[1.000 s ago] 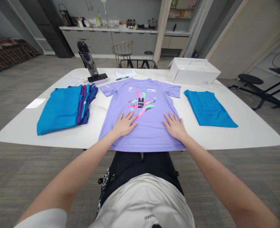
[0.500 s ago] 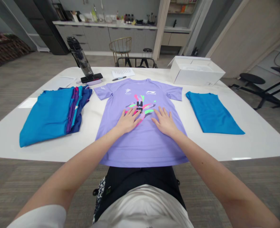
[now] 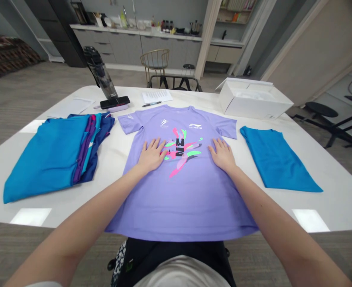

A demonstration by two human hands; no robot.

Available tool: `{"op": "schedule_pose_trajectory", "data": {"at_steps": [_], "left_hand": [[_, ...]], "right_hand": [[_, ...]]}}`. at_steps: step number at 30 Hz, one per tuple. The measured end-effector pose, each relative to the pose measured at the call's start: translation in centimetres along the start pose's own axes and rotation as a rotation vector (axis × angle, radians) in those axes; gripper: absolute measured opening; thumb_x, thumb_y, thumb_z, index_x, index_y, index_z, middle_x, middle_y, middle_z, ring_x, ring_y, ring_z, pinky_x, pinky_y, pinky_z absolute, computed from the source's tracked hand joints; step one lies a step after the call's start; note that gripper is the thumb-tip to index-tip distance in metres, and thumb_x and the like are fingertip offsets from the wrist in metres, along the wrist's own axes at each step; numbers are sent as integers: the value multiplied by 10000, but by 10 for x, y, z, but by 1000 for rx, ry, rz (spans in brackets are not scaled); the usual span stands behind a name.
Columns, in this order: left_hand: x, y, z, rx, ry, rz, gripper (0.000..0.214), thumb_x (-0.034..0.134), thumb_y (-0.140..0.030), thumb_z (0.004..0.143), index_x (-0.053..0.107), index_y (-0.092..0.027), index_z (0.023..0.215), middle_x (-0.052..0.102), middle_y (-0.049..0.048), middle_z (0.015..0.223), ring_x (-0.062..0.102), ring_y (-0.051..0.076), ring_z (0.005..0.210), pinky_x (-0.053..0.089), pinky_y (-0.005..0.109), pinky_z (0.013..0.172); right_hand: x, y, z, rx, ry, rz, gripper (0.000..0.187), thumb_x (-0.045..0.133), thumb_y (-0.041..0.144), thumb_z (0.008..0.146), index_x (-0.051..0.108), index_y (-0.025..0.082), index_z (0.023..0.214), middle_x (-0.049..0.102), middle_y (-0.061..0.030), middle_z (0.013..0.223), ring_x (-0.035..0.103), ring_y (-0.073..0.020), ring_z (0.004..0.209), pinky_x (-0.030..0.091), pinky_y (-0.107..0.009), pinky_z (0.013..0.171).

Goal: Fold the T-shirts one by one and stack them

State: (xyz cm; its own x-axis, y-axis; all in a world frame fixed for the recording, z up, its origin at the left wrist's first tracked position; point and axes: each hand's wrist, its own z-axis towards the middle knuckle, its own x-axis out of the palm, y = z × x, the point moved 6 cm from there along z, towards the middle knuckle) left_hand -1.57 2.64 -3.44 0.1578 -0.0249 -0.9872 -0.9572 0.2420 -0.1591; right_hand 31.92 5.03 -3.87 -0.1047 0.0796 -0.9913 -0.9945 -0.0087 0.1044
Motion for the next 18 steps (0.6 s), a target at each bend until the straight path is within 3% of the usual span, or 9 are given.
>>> {"op": "schedule_pose_trajectory", "data": {"at_steps": [3,6,9,12,15,18], "left_hand": [[-3,-4,12,-3,-40,4,644,204,-570,1056,369,-270,1602,307,97,1688,287,302,1553,192,588,1256],[-9,1,42,-45,-109,17,647,221,-550,1054,375,-235,1597,291,120,1691,288,315,1551,191,592,1254],[-17,22,80,-153,-156,26,647,234,-526,1050,370,-208,1597,267,134,1698,256,332,1561,183,611,1249],[-26,54,113,-284,-160,12,659,231,-504,1045,380,-159,1585,261,166,1694,251,352,1559,198,632,1234],[-36,91,135,-379,-176,-18,669,219,-506,1038,386,-147,1578,266,179,1690,256,369,1553,216,647,1222],[-32,127,151,-472,-83,-71,700,180,-550,1027,393,-173,1577,290,180,1681,287,393,1536,265,674,1187]], "right_hand": [[-6,1,10,-46,-71,-5,681,238,560,1057,434,132,1549,414,-179,1616,342,-331,1503,263,-554,1217],[-10,9,41,-89,-125,35,660,304,542,1050,472,103,1514,367,-202,1636,294,-343,1528,239,-534,1229],[-14,6,87,-46,-155,159,639,345,521,1039,493,96,1492,364,-200,1638,327,-319,1517,281,-473,1224],[-20,-14,131,109,-185,271,624,348,485,1030,493,79,1481,467,-210,1566,444,-301,1440,354,-431,1188],[-15,-38,159,306,-93,280,677,301,532,1028,465,98,1521,476,-209,1558,445,-358,1429,332,-548,1189],[2,-54,169,432,107,229,751,168,663,1009,418,250,1585,306,-120,1681,256,-452,1519,160,-747,1174]]}}
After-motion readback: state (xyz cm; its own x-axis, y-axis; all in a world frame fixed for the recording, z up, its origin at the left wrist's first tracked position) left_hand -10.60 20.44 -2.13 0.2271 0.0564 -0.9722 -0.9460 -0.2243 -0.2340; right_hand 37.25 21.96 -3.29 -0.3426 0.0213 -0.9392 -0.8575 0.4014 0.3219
